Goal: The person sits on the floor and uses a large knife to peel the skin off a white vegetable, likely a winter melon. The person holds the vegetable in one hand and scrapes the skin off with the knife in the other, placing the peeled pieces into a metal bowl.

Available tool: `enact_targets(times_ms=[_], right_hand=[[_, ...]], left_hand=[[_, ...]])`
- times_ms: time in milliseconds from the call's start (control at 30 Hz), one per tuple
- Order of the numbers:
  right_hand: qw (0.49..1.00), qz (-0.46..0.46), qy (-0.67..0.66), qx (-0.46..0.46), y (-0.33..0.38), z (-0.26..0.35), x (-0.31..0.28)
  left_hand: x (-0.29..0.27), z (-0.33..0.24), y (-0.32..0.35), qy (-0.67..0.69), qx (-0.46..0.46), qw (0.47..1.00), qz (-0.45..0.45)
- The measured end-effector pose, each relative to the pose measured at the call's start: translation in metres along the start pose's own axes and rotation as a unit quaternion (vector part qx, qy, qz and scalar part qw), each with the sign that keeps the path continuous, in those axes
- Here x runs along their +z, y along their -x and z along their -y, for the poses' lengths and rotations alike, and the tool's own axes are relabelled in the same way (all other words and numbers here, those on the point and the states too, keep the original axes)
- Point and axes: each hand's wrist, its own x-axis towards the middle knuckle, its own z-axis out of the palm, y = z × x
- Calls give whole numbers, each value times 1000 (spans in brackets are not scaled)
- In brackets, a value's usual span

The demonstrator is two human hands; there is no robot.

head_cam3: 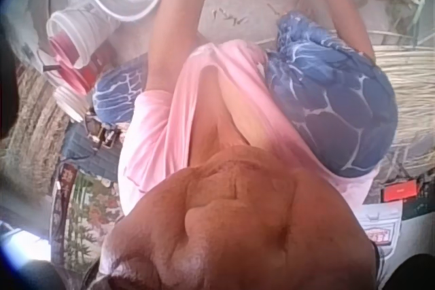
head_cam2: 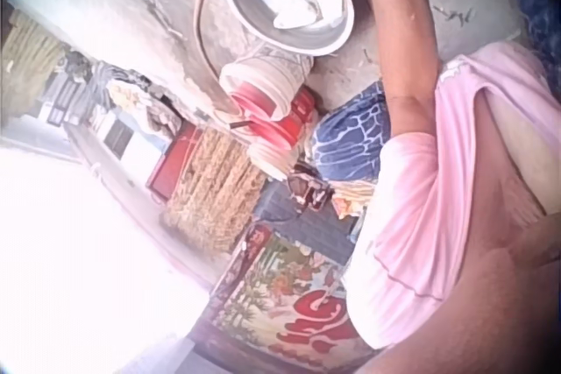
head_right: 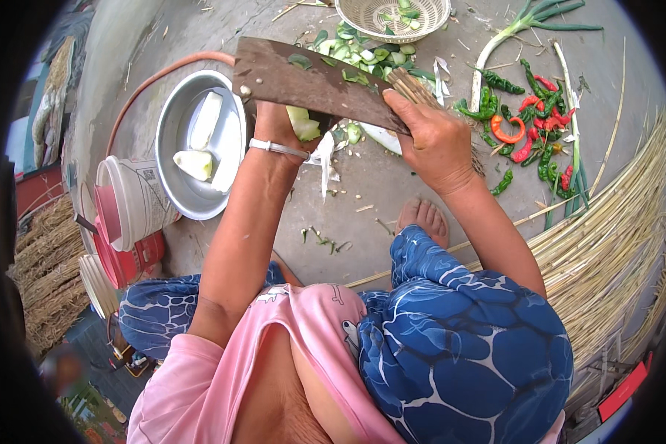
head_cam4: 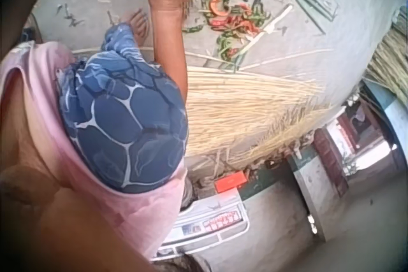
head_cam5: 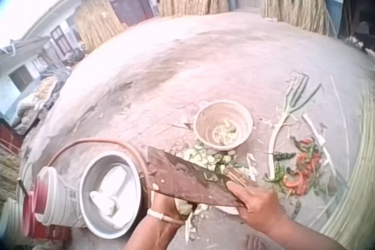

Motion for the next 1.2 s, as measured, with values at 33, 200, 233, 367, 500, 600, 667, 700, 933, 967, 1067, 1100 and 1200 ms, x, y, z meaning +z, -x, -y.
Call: enact_targets(times_ms=[33,200,233,367,500,600,667,700,933,967,1067,1100,1200], right_hand=[[1000,1,-6,-17,-3,9,-5],[982,10,37,-186,-12,49,-17],[980,12,45,-195,-12,49,-17],[973,14,72,-218,-15,50,-13],[977,6,90,-191,-15,41,-4],[989,6,86,-118,-11,22,-2],[991,3,76,-112,-11,22,-6],[990,10,65,-128,-12,28,-8],[987,10,24,-158,-14,49,-3],[987,13,21,-156,-14,49,-3],[989,13,14,-146,-14,48,-2],[990,8,13,-140,-14,44,0],[990,7,15,-141,-14,40,-2]], left_hand=[[-8,5,-4,61,-2,998,-30],[-30,5,-7,55,3,998,-8],[-30,5,-7,51,2,999,-4],[-31,3,-7,43,2,999,5],[-31,4,-11,36,10,999,8],[-31,5,-13,29,16,999,17],[-34,5,-12,26,18,999,25],[-38,4,-9,23,16,999,23],[-49,5,0,2,9,1000,26],[-49,6,0,-2,9,1000,24],[-49,7,-6,-8,12,1000,13],[-48,7,-8,-12,15,1000,9],[-47,8,-12,-32,29,999,-13]])
